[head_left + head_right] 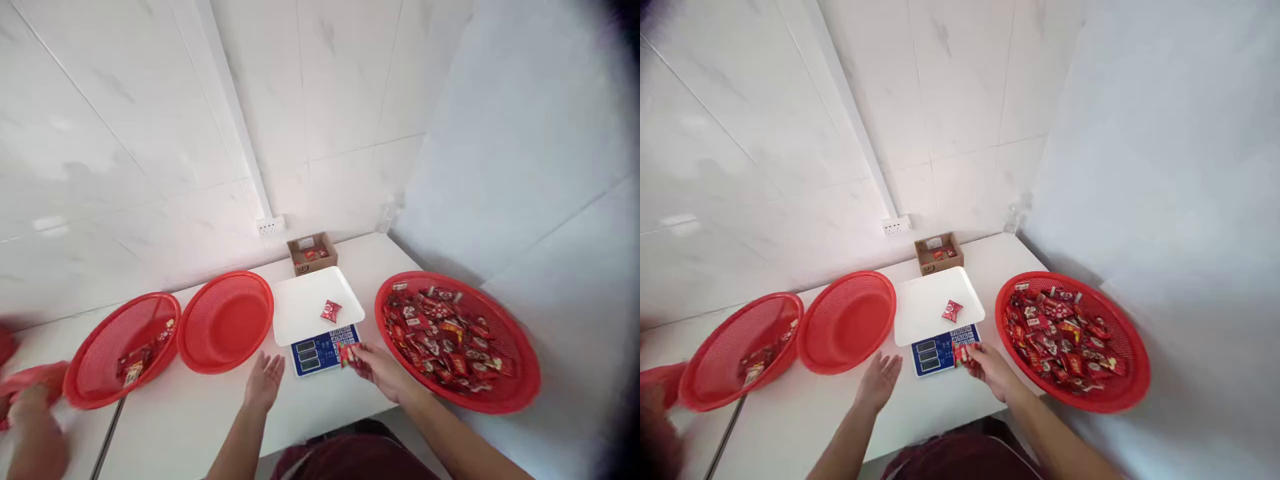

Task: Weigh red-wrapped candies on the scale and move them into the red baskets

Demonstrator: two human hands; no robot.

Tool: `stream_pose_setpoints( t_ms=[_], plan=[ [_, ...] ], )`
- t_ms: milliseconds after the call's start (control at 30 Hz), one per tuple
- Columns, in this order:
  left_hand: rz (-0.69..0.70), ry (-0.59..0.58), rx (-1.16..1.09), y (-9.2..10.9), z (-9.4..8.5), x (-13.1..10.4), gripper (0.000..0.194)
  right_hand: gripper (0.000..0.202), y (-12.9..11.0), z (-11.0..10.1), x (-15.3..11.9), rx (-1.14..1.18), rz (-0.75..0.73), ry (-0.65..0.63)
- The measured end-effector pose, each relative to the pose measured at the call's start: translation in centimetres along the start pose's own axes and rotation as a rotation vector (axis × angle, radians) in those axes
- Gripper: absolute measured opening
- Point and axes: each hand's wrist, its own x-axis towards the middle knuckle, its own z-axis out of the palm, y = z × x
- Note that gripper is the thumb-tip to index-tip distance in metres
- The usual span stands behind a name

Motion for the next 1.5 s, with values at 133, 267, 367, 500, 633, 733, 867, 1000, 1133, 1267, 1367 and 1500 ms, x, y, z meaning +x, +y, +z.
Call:
stream_pose_setpoints(
  t_ms=[133, 267, 367, 500, 633, 733, 867, 1000, 1133, 1267, 1367, 1500],
  plan=[
    [0.053, 0.009, -0.029, 4.0, -0.3, 0.6, 0.010, 0.009, -4.0, 2.2, 1.1, 0.267, -0.139, -0.031],
    [0.107, -0.015, -0.061, 6.4, -0.3, 0.9, 0.014, 0.044, -6.0, 3.2, 1.0, 0.286, -0.160, -0.074],
    [0.169, -0.015, -0.084, 7.4, -0.3, 1.1, 0.016, 0.063, -5.6, 2.0, 0.7, 0.115, -0.167, -0.029],
    [0.265, -0.019, -0.125, 8.8, -0.6, 1.3, 0.023, 0.059, -3.8, -3.2, 0.7, -0.395, -0.322, 0.141],
    [0.284, 0.011, -0.131, 9.0, -1.0, 1.3, 0.037, 0.053, -2.8, -10.4, 1.2, -1.023, -0.550, 0.436],
    [0.223, 0.002, -0.079, 7.2, -0.9, 0.8, 0.042, 0.049, -2.6, -14.2, 1.9, -1.311, -0.408, 0.460],
    [0.018, -0.147, 0.156, 2.6, -0.2, -1.1, 0.029, 0.052, -2.3, -15.4, 3.7, -1.518, -0.193, 0.382],
    [-0.195, -0.297, 0.424, -1.9, 0.6, -3.9, 0.031, 0.054, -1.9, -15.4, 5.3, -1.585, -0.141, 0.439],
    [-0.255, -0.380, 0.595, -4.2, 0.8, -6.1, 0.040, 0.046, -1.5, -16.1, 5.3, -1.633, -0.181, 0.496],
    [-0.245, -0.430, 0.683, -4.8, 0.4, -6.9, 0.039, 0.029, -1.5, -16.9, 4.5, -1.673, -0.205, 0.519],
    [-0.242, -0.439, 0.694, -4.9, 0.0, -7.1, 0.039, 0.032, -1.6, -17.0, 4.1, -1.693, -0.189, 0.553],
    [-0.240, -0.432, 0.701, -5.2, -0.1, -7.5, 0.040, 0.041, -1.4, -16.7, 4.1, -1.715, -0.158, 0.653]
  ],
)
